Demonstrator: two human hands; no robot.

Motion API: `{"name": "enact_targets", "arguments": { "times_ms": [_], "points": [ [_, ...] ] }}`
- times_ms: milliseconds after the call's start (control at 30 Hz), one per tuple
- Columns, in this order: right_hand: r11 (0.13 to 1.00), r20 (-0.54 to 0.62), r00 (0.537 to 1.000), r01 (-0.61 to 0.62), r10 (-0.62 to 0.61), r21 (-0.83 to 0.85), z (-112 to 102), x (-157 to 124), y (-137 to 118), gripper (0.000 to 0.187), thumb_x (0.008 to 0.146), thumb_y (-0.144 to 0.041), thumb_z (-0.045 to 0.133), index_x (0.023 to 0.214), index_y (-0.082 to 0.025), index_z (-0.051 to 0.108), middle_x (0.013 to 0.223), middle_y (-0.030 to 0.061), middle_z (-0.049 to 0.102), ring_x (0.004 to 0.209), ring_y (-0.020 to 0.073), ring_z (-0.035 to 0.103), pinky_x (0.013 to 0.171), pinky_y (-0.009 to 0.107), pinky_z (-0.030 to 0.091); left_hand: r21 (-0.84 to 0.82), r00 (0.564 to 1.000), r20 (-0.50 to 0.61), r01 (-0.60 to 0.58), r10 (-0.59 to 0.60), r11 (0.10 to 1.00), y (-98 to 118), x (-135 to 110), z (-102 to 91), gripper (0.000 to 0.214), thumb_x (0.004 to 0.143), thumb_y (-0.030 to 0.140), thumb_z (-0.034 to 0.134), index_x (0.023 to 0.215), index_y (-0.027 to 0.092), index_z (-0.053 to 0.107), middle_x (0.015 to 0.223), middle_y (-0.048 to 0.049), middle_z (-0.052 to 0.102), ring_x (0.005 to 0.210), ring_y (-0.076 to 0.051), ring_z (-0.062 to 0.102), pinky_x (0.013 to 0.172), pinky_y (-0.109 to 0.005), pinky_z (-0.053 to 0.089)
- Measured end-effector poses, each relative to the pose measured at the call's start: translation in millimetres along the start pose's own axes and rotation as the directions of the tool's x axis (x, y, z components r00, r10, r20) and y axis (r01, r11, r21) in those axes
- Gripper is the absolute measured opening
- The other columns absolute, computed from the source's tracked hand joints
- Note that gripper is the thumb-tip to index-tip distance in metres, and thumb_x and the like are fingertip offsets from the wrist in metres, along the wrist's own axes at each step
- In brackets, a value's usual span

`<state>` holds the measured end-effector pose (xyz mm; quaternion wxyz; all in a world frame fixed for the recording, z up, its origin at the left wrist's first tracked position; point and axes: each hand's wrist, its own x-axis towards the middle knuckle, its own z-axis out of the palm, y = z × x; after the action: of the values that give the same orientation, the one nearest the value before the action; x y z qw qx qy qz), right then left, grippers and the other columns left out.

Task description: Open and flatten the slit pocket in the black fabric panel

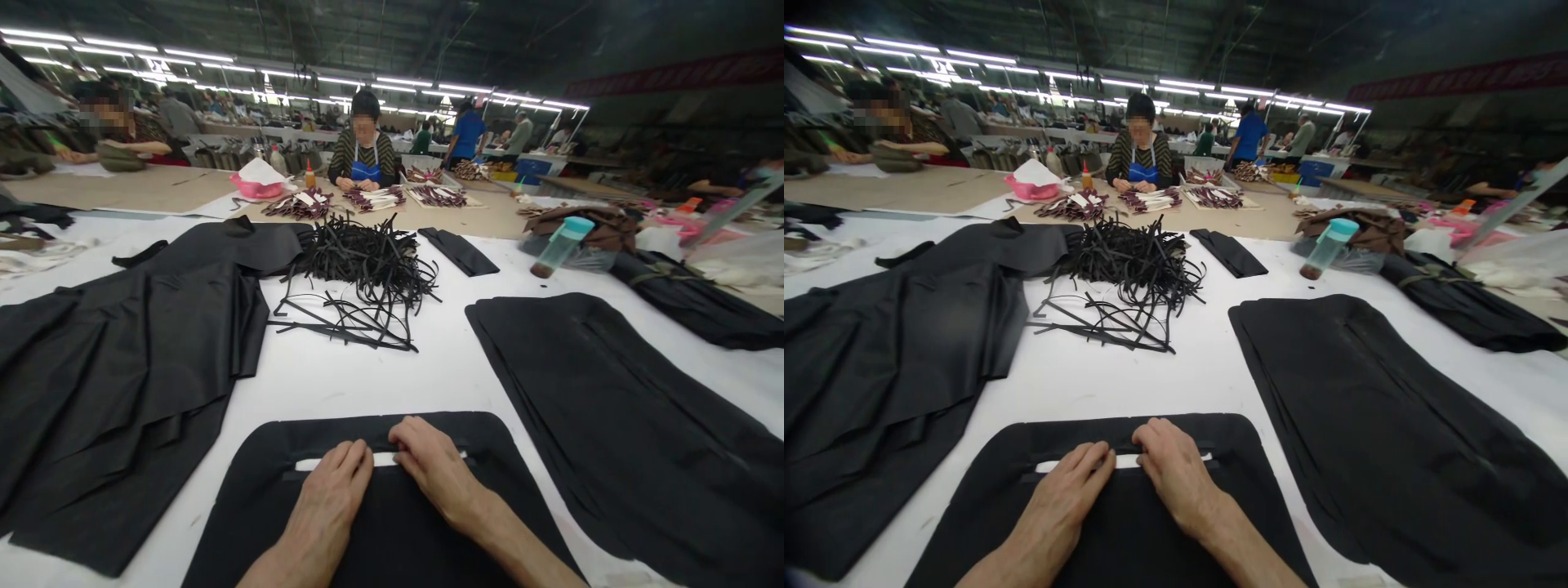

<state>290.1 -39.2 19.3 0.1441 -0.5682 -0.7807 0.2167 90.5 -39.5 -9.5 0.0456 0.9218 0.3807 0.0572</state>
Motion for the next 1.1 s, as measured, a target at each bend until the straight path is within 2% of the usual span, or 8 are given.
{"name": "enact_targets", "arguments": {
  "times_ms": [100, 233, 400, 500, 667, 867, 1033, 1100],
  "points": [
    [1.0, -0.057, 0.998, -0.015, 0.013, -0.021, -5, -11, 14, 0.018, 0.083, -0.006, 0.049, 0.09, -0.022, 0.054, 0.087, -0.0011, 0.057, 0.084, 0.0148, 0.052, 0.073, 0.025, 0.039, 0.015, 1.0, -0.03, 0.007, -0.006, 1.0, -1, -1, 4.0, 0.057, 0.071, -0.008, 0.036, 0.12, 0.016, 0.051, 0.12, -0.0076, 0.057, 0.109, -0.021, 0.05, 0.094, -0.031, 0.044],
    [0.989, -0.073, 0.997, -0.047, 0.037, -0.138, -14, -23, 27, 0.016, 0.087, -0.01, 0.047, 0.077, -0.021, 0.053, 0.081, -0.0013, 0.054, 0.078, 0.0147, 0.05, 0.068, 0.025, 0.038, 0.06, 0.998, -0.055, 0.02, -0.016, 0.998, 3, -1, 10.4, 0.058, 0.071, -0.007, 0.036, 0.121, 0.017, 0.051, 0.119, -0.0084, 0.058, 0.109, -0.021, 0.05, 0.093, -0.032, 0.045],
    [0.973, -0.103, 0.988, -0.131, 0.113, -0.189, -18, -32, 31, 0.016, 0.088, -0.013, 0.049, 0.075, -0.021, 0.053, 0.08, -0.0007, 0.055, 0.078, 0.015, 0.05, 0.069, 0.025, 0.037, 0.194, 0.994, -0.109, 0.035, -0.014, 0.98, 12, -2, 16.8, 0.055, 0.073, -0.006, 0.035, 0.121, 0.015, 0.054, 0.12, -0.0103, 0.058, 0.112, -0.024, 0.05, 0.097, -0.038, 0.042],
    [0.958, -0.076, 0.975, -0.222, 0.211, -0.183, -23, -28, 25, 0.015, 0.087, -0.013, 0.049, 0.075, -0.021, 0.054, 0.08, -0.0008, 0.057, 0.078, 0.0147, 0.051, 0.07, 0.024, 0.036, 0.263, 0.995, -0.102, 0.024, 0.003, 0.965, 19, 1, 16.4, 0.051, 0.073, -0.003, 0.036, 0.117, 0.013, 0.057, 0.119, -0.0111, 0.058, 0.111, -0.024, 0.05, 0.096, -0.037, 0.043],
    [0.899, 0.06, 0.919, -0.365, 0.389, -0.241, -36, -12, 14, 0.013, 0.083, -0.013, 0.051, 0.074, -0.018, 0.059, 0.08, 0.0027, 0.063, 0.078, 0.016, 0.057, 0.066, 0.024, 0.035, 0.365, 0.999, -0.043, 0.028, -0.014, 0.93, 30, 6, 7.9, 0.047, 0.075, 0.001, 0.04, 0.118, 0.008, 0.056, 0.106, -0.0134, 0.061, 0.099, -0.026, 0.054, 0.089, -0.037, 0.048],
    [0.874, 0.113, 0.887, -0.408, 0.448, -0.264, -44, 4, 12, 0.016, 0.076, -0.012, 0.052, 0.071, -0.016, 0.066, 0.076, 0.0084, 0.069, 0.075, 0.021, 0.063, 0.06, 0.027, 0.034, 0.379, 0.999, -0.009, 0.053, -0.054, 0.924, 41, 14, 0.8, 0.054, 0.077, 0.003, 0.045, 0.128, 0.021, 0.048, 0.102, -0.0108, 0.058, 0.094, -0.026, 0.054, 0.085, -0.042, 0.047],
    [0.864, 0.123, 0.872, -0.434, 0.475, -0.256, -43, 6, 16, 0.02, 0.074, -0.011, 0.051, 0.072, -0.017, 0.069, 0.078, 0.0103, 0.071, 0.077, 0.0221, 0.064, 0.06, 0.027, 0.034, 0.395, 0.992, 0.083, 0.058, -0.098, 0.917, 49, 27, -4.2, 0.061, 0.078, 0.006, 0.047, 0.133, 0.031, 0.04, 0.093, -0.0097, 0.058, 0.08, -0.026, 0.055, 0.07, -0.042, 0.048],
    [0.865, 0.123, 0.871, -0.439, 0.476, -0.242, -41, 6, 19, 0.02, 0.073, -0.012, 0.051, 0.073, -0.018, 0.07, 0.079, 0.0093, 0.071, 0.077, 0.0215, 0.064, 0.06, 0.027, 0.034, 0.376, 0.989, 0.084, 0.08, -0.119, 0.923, 50, 31, -4.0, 0.06, 0.079, 0.008, 0.048, 0.133, 0.034, 0.04, 0.09, -0.0091, 0.058, 0.076, -0.025, 0.055, 0.065, -0.04, 0.048]
  ]
}}
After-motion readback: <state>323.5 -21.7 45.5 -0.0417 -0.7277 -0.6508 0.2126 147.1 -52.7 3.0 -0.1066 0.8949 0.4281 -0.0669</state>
